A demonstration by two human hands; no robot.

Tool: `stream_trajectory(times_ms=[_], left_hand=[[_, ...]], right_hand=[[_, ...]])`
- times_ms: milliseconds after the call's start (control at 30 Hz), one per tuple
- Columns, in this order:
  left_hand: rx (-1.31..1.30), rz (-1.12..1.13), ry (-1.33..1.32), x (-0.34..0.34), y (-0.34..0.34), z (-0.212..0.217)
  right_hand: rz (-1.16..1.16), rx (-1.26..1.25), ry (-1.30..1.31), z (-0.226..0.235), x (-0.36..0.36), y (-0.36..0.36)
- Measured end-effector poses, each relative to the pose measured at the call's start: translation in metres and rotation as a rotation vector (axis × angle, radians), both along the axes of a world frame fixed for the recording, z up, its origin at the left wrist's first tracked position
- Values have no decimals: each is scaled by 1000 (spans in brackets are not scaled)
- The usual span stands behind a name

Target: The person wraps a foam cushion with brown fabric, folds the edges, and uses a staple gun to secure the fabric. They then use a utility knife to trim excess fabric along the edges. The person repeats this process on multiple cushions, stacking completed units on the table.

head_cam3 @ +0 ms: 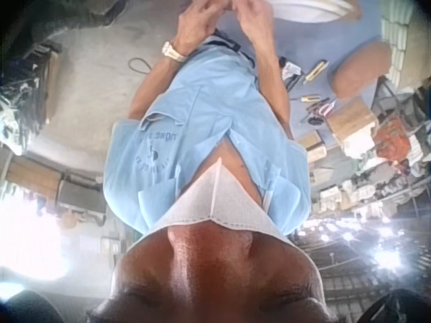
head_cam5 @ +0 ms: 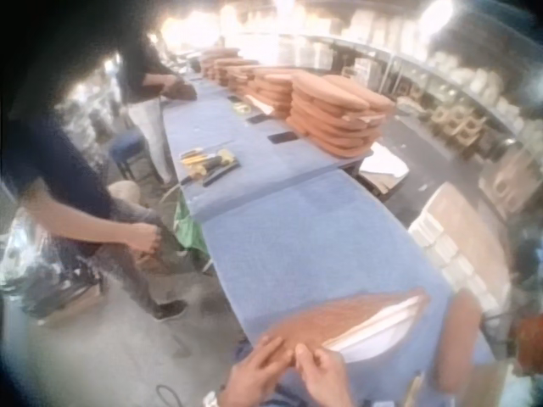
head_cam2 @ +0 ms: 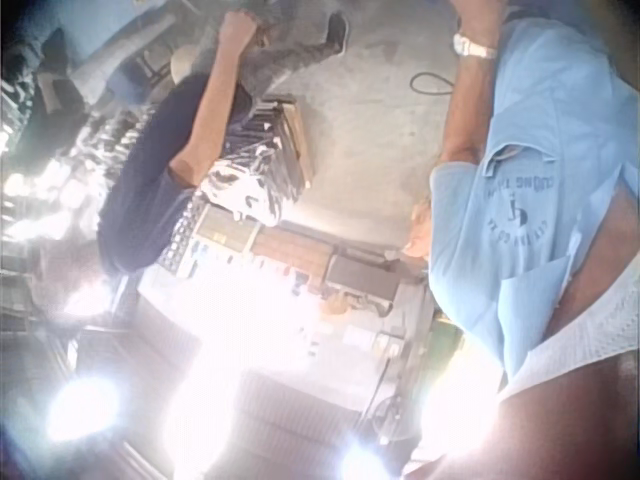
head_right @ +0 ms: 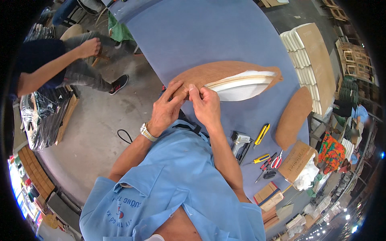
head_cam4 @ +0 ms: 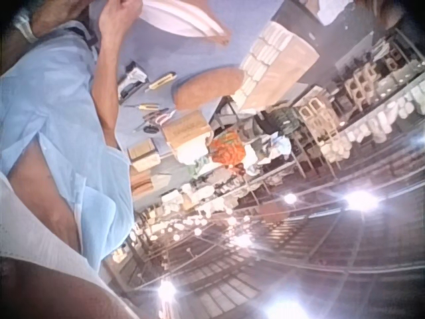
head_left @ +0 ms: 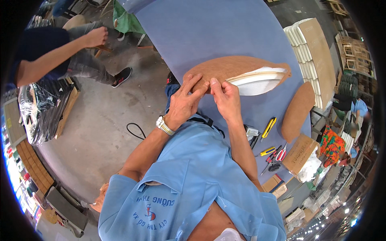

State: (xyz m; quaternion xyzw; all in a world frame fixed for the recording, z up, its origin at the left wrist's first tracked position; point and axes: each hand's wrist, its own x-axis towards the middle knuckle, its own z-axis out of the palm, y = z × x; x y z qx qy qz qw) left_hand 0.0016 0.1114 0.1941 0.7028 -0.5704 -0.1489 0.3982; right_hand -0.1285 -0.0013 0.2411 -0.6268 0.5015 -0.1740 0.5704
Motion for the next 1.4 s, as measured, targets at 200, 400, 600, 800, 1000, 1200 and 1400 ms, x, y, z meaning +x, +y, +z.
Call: stream_trajectory(times_ms=[200, 400, 600, 800, 1000, 1200, 1400], left_hand=[[-91, 118, 187, -1, -3, -3], [-79, 100, 119, 6, -7, -1], [-31, 109, 139, 13, -16, 11], [-130, 117, 79, 19, -23, 3], [-121, 19, -54, 27, -23, 5], [-58, 7, -60, 23, -17, 9], [-75, 32, -34, 21, -18, 7]], right_hand=[[51, -27, -32, -2, 2, -2], [45, -57, -90, -9, 4, -3], [33, -123, -165, -14, 9, -6], [-11, 82, -277, -4, 19, -19], [-31, 192, -231, 6, 26, -23], [12, 117, -92, 16, 29, -19], [64, 50, -90, 9, 23, -19]])
